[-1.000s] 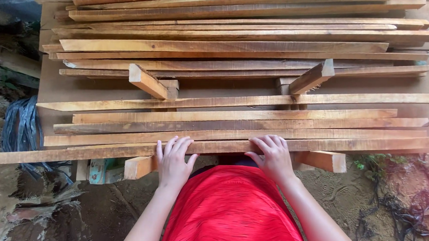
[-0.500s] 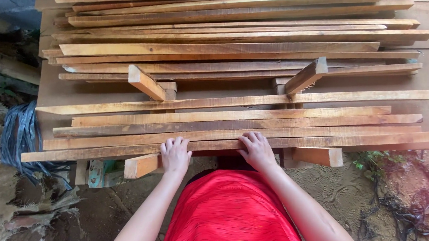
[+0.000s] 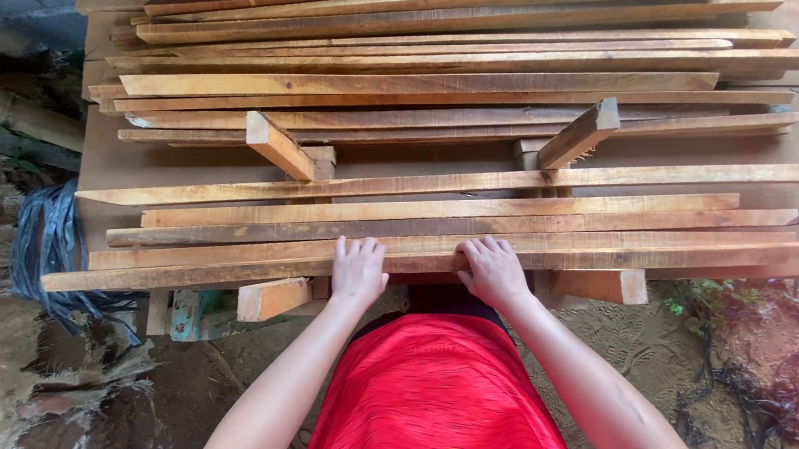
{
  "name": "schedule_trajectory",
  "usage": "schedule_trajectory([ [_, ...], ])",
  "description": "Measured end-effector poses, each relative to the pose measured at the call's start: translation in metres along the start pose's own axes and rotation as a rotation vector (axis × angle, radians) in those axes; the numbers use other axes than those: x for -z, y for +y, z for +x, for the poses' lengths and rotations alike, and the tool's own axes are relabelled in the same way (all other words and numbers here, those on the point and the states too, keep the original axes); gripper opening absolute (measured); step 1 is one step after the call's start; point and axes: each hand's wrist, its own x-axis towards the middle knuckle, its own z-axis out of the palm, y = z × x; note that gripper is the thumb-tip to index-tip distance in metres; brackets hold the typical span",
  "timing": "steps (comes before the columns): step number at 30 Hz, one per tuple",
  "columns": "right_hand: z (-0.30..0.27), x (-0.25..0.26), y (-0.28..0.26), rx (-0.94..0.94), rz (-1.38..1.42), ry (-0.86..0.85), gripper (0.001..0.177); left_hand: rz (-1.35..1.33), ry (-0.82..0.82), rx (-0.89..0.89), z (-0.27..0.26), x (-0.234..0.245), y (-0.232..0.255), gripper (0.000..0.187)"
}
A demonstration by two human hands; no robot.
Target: The person stacks wooden planks and stakes onto a wooden frame by hand, picking them up and aligning them on the stack one by one.
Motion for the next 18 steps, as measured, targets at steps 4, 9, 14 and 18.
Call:
schedule_trajectory([
  [4,0.008,0.022,-0.005,-0.012,-0.009,-0.064,0.042,-0.063,-0.131,-0.019,0.006,0.009,0.005,0.048],
  [9,0.009,0.003,0.007,-0.084,0.058,-0.198,0.039,-0.234,-0.320,0.026,0.010,0.025,0.003,0.043],
  [14,0.004,0.017,-0.007,-0.062,0.209,-0.059,0.048,-0.422,-0.064,-0.122,-0.003,0.023,-0.004,0.046],
  [18,-0.003,0.004,-0.010,-0.010,0.181,0.082,0.045,-0.473,0.056,-0.106,-0.010,0.009,0.000,0.040],
])
